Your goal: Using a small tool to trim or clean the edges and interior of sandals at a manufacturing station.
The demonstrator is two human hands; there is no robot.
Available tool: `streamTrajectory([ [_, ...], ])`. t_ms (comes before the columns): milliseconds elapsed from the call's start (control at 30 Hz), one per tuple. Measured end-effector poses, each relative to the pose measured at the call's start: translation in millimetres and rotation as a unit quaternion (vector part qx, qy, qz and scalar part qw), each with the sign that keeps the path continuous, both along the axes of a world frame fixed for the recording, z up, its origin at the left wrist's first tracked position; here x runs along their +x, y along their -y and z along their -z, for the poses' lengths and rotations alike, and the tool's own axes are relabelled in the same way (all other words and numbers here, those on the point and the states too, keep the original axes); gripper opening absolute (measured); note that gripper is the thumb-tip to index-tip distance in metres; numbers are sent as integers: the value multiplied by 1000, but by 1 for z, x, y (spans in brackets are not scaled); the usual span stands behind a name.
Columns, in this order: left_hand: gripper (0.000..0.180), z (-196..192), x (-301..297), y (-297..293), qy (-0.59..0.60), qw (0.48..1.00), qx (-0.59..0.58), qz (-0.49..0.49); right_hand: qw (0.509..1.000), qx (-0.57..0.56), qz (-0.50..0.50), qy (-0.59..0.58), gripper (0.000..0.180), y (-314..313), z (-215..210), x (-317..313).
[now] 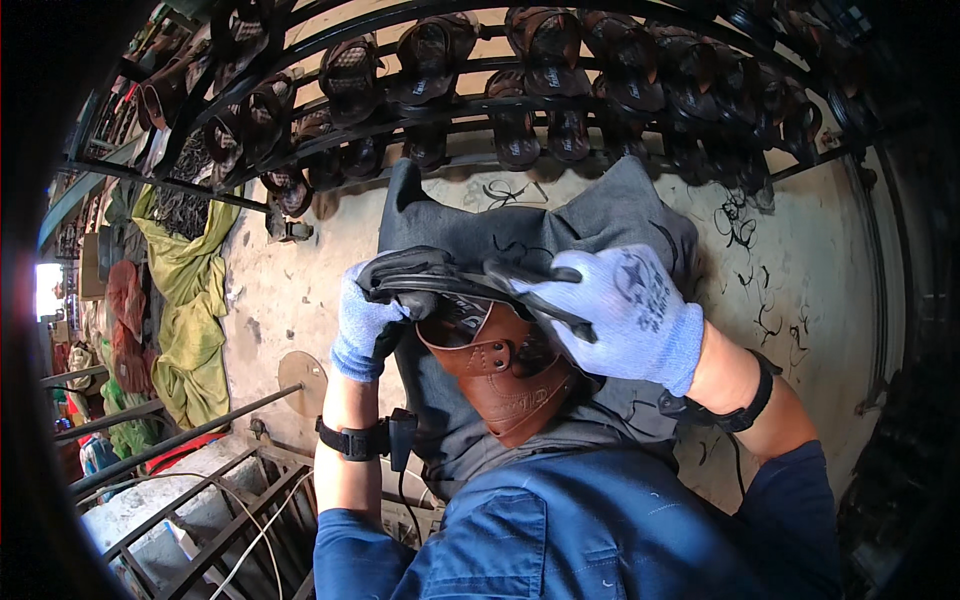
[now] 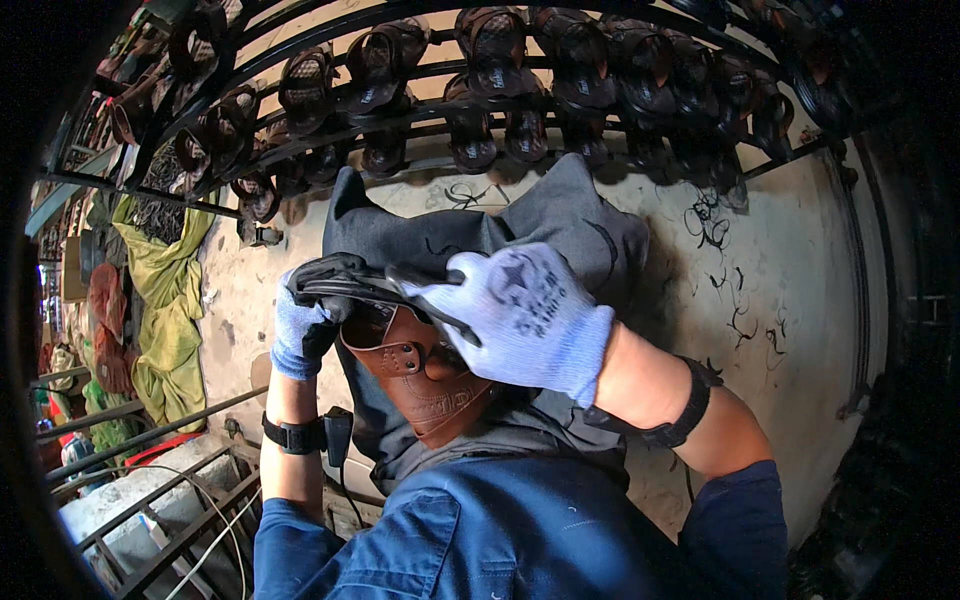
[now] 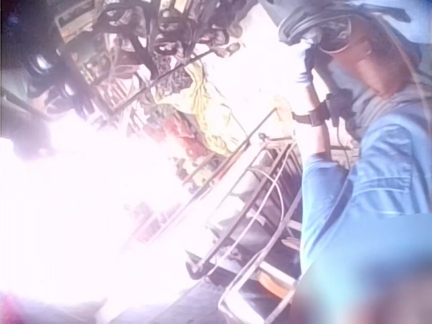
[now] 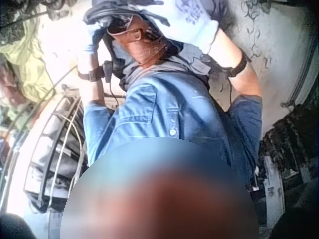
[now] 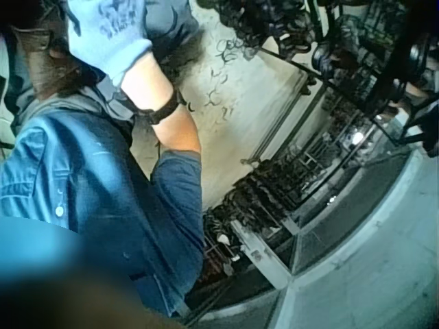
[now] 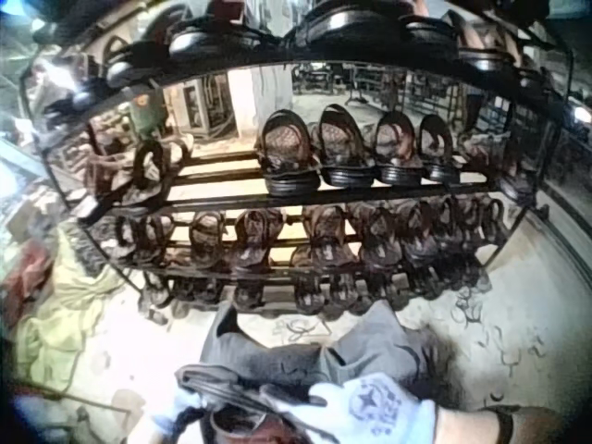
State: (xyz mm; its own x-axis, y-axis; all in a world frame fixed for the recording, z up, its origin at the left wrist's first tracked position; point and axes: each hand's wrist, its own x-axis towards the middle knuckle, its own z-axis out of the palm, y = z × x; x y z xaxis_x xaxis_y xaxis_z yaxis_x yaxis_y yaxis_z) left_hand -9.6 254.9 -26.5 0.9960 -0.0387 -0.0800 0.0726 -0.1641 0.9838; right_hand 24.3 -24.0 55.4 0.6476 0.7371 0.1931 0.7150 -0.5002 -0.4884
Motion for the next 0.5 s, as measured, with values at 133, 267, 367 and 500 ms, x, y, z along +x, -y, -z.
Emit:
streamTrajectory([
  [133,64,-5,2,-3,7,1000,1,1,999,-36,30,-27,39,30,29,-25],
  [267,53,3,0,-10,8,1000,-2,11,998,21,67,-3,33,23,43,-35],
  [367,55,6,2,-9,6,1000,4,8,998,-24,53,-21,33,18,26,-20],
  [500,54,-2,3,-1,2,999,-42,27,1000,-25,-2,7,37,8,2,-4],
])
